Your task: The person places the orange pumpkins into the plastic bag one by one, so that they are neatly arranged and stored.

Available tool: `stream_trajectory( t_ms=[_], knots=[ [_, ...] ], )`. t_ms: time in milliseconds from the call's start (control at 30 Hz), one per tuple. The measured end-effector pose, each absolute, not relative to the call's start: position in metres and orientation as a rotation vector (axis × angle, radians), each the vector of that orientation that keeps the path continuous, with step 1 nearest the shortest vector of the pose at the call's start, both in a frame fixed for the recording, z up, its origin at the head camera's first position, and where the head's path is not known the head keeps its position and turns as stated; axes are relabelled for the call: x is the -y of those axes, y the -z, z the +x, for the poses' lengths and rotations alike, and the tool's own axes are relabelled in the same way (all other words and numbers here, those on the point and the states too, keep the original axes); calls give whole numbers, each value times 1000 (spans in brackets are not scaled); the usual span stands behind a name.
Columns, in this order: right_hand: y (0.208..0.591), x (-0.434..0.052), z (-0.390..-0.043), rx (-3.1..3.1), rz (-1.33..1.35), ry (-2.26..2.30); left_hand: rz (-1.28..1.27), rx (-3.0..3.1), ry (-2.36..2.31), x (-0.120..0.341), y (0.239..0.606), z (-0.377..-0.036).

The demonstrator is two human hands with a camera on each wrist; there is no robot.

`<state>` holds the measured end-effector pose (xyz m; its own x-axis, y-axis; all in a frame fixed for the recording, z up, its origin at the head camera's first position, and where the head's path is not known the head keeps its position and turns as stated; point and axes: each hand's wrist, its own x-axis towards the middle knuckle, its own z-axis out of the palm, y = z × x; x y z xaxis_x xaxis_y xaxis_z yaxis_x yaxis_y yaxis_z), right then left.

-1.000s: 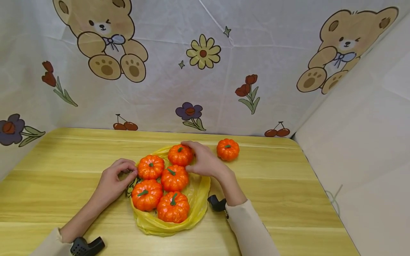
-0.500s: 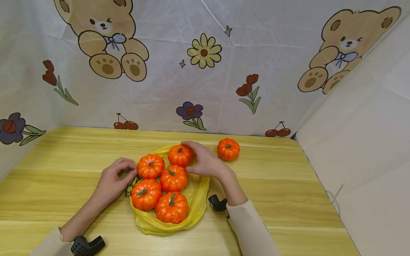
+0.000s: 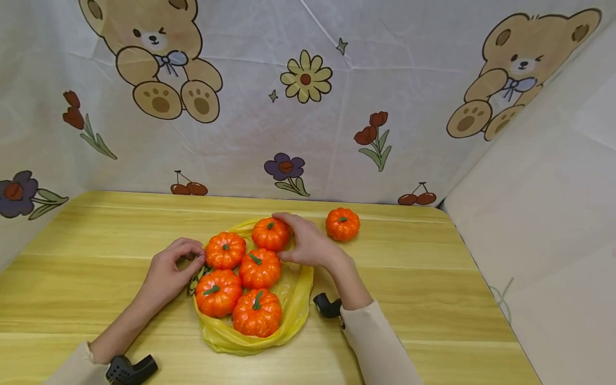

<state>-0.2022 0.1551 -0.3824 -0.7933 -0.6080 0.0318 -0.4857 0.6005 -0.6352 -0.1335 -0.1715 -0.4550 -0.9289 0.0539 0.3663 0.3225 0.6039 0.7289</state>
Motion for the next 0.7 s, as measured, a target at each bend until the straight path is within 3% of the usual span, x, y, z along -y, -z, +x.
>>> stream_trajectory(
  t_ms=[700],
  knots=[
    [379,-168,-201,-2611,-856,1099,-308,2523,1247,172,453,-133]
  ],
)
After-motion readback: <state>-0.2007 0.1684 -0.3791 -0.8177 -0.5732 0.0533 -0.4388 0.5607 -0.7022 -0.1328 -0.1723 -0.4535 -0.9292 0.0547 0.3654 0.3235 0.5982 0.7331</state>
